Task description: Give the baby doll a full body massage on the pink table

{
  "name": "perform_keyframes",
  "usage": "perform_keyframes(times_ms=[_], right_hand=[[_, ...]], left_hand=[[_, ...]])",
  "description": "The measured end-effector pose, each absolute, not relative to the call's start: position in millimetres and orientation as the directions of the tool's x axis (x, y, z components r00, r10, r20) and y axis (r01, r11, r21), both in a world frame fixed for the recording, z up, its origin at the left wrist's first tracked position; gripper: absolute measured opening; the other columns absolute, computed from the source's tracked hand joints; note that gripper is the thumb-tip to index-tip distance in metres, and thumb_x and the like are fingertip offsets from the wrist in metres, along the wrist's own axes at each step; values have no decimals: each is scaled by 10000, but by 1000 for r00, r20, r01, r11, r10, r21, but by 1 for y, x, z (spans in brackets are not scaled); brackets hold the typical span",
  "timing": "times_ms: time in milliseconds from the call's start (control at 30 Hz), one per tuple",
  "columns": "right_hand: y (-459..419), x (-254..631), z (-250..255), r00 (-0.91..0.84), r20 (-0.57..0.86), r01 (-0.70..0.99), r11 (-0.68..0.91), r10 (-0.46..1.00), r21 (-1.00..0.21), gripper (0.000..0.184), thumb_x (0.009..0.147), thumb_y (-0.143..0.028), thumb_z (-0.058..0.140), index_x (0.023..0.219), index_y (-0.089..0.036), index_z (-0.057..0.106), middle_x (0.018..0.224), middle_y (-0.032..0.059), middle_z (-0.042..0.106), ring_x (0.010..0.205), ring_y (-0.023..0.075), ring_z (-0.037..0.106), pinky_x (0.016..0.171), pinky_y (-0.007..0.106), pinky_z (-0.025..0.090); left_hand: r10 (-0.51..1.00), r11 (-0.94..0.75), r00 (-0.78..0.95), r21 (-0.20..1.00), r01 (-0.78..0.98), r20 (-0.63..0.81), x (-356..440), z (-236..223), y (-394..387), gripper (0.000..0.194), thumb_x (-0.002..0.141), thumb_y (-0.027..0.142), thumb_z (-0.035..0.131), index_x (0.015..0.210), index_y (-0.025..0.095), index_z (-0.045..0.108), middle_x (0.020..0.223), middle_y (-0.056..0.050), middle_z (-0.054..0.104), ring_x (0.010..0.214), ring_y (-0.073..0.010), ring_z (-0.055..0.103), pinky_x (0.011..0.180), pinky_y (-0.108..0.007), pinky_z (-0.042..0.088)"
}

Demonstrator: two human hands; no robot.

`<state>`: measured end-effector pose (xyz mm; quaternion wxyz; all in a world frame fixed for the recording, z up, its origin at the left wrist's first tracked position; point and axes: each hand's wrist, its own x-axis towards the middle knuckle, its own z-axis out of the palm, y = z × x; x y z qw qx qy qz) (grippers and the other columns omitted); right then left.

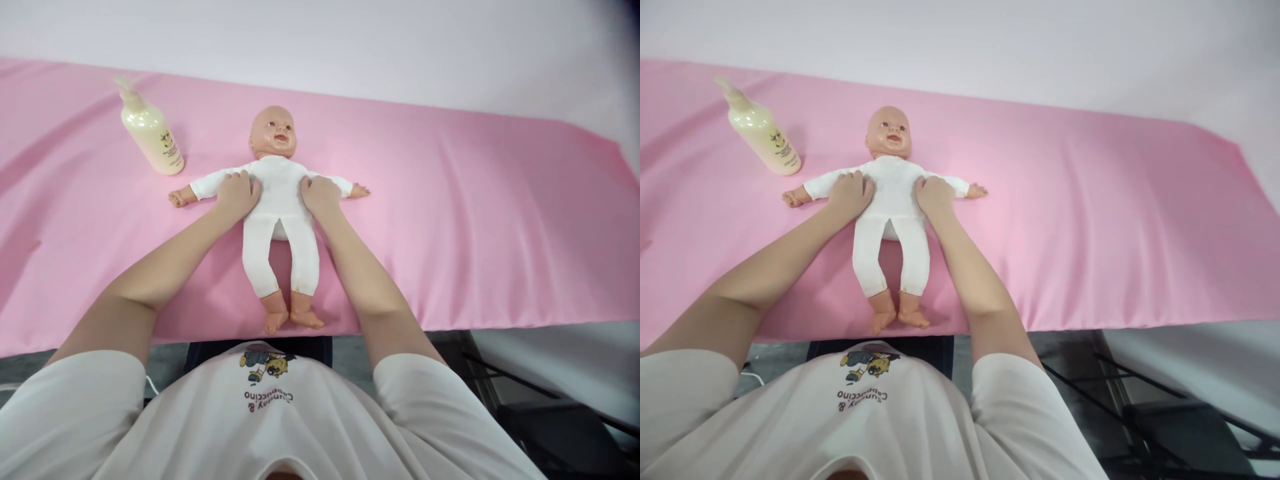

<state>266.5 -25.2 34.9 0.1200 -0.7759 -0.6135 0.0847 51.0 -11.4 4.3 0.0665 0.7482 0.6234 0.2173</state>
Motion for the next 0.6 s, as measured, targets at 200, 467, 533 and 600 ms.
perform_keyframes(times_ms=[200, 467, 533, 600], right_hand=[[-34, 262, 26, 316, 34, 925, -300, 948, -235, 667, 1085, -394, 335, 1419, 138, 559, 1451, 415, 547, 1376, 509, 540, 1147, 693, 359], [-19, 284, 21, 332, -273, 812, -421, 903, -404, 1039, 1029, -712, 322, 1671, 75, 102, 1753, 310, 17, 1665, 433, 26, 1307, 688, 25], [-15, 291, 16, 315, -242, 799, -394, 918, -454, 1089, 1003, -738, 368, 1670, 76, 88, 1753, 311, 7, 1672, 409, -3, 1321, 653, -12], [-12, 298, 9, 297, -182, 785, -348, 938, -513, 1113, 980, -731, 424, 1669, 74, 83, 1755, 309, 38, 1676, 388, 6, 1334, 617, -11]], left_hand=[[977, -144, 92, 277, 950, 195, 63, 19, -31, 604, 1061, 513, 284, 1253, 42, 610, 1232, -329, 666, 1149, -436, 666, 945, -534, 544], [998, -23, 8, 234, 972, 66, 70, 34, -43, 594, 1073, 476, 339, 1320, -14, 568, 1243, -345, 663, 1174, -472, 671, 973, -536, 535], [998, -11, -3, 223, 975, 60, 70, 35, -44, 609, 1078, 480, 342, 1339, -27, 557, 1284, -347, 645, 1205, -464, 660, 1017, -522, 518], [998, -4, -9, 211, 978, 64, 69, 34, -45, 619, 1081, 472, 346, 1352, -46, 551, 1333, -353, 622, 1254, -454, 637, 1069, -507, 491]])
